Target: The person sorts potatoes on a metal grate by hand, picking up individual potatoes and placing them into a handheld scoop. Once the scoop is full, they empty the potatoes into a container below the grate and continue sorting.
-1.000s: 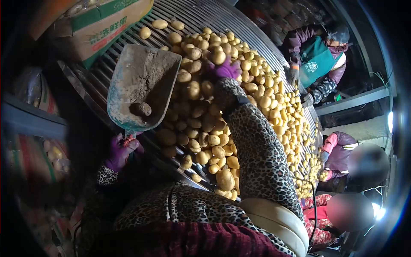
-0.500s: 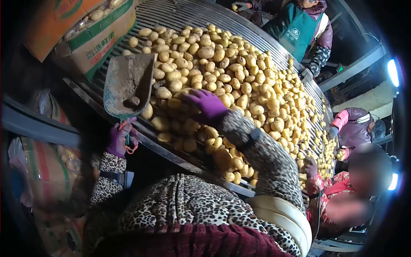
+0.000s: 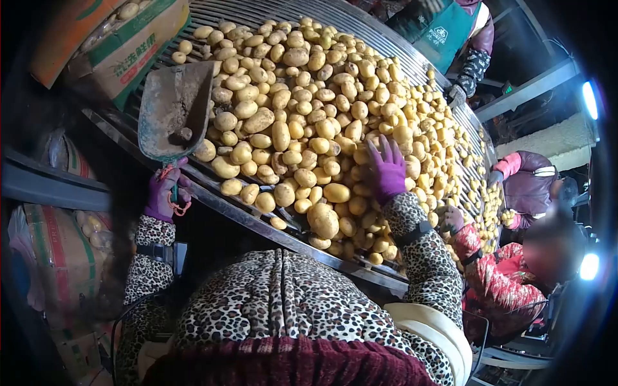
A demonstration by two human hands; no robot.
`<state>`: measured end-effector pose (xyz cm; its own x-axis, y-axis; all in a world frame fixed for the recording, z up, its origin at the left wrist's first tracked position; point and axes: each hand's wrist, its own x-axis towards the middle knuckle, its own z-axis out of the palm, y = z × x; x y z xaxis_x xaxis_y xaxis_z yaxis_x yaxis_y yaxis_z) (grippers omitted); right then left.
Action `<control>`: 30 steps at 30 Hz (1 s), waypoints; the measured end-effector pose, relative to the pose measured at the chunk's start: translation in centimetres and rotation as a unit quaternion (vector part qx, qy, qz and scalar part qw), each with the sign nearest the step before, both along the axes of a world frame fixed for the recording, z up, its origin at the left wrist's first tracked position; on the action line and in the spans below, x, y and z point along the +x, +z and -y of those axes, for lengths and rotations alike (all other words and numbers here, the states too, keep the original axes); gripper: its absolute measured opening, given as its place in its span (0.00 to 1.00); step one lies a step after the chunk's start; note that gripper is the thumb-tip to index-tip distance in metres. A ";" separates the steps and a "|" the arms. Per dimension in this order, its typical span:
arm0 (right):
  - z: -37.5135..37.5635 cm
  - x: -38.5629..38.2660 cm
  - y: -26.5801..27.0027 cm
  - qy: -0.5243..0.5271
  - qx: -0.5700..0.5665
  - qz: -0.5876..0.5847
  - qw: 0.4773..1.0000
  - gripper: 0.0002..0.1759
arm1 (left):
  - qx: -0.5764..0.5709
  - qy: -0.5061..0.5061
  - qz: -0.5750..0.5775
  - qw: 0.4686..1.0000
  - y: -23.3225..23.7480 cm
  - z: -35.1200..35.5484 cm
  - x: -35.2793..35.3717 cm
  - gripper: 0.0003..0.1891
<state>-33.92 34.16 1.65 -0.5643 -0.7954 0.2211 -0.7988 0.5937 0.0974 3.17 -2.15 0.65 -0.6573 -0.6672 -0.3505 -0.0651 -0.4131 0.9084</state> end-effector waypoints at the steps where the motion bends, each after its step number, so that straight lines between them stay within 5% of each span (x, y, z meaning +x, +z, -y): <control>1: 1.0 -0.1 0.3 0.011 -0.004 -0.018 1.000 0.40 | -0.003 0.000 0.006 1.000 -0.1 0.0 -0.1 0.24; 5: 2.3 -2.3 0.2 -0.053 -0.052 0.072 0.995 0.39 | -0.009 0.011 0.025 1.000 -0.7 0.5 0.2 0.25; 12: 1.2 -6.1 4.5 -0.139 0.119 0.174 0.968 0.41 | -0.046 0.039 0.050 0.997 0.3 -0.6 -0.4 0.22; 16: -0.8 -11.3 3.4 -0.197 0.119 0.066 0.971 0.44 | -0.031 0.067 0.046 0.996 0.7 -1.1 -0.8 0.21; 18: 0.8 -11.3 7.6 -0.334 0.200 0.175 0.904 0.45 | -0.038 0.057 0.054 0.996 0.2 -0.5 -0.7 0.22; 21: 0.0 -10.5 8.0 -0.305 0.149 0.124 0.932 0.47 | -0.020 0.046 0.020 0.999 -0.1 -0.4 -0.5 0.22; 24: 2.8 -6.8 5.7 -0.055 -0.001 0.102 0.993 0.40 | -0.008 0.054 0.021 0.998 0.4 -0.7 -0.7 0.21; 26: 6.8 -2.5 6.3 0.115 -0.007 0.126 0.985 0.36 | -0.005 0.056 0.008 0.998 0.2 -0.8 -0.8 0.21; 30: 15.3 1.9 4.7 0.208 0.029 0.196 0.958 0.41 | 0.020 0.103 0.031 0.994 1.9 -1.7 -1.7 0.16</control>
<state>-31.99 18.86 6.35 -0.2270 -0.9739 0.0065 -0.9470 0.2191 -0.2350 1.50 -0.48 2.52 -0.4839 -0.7700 -0.4158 -0.0306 -0.4600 0.8874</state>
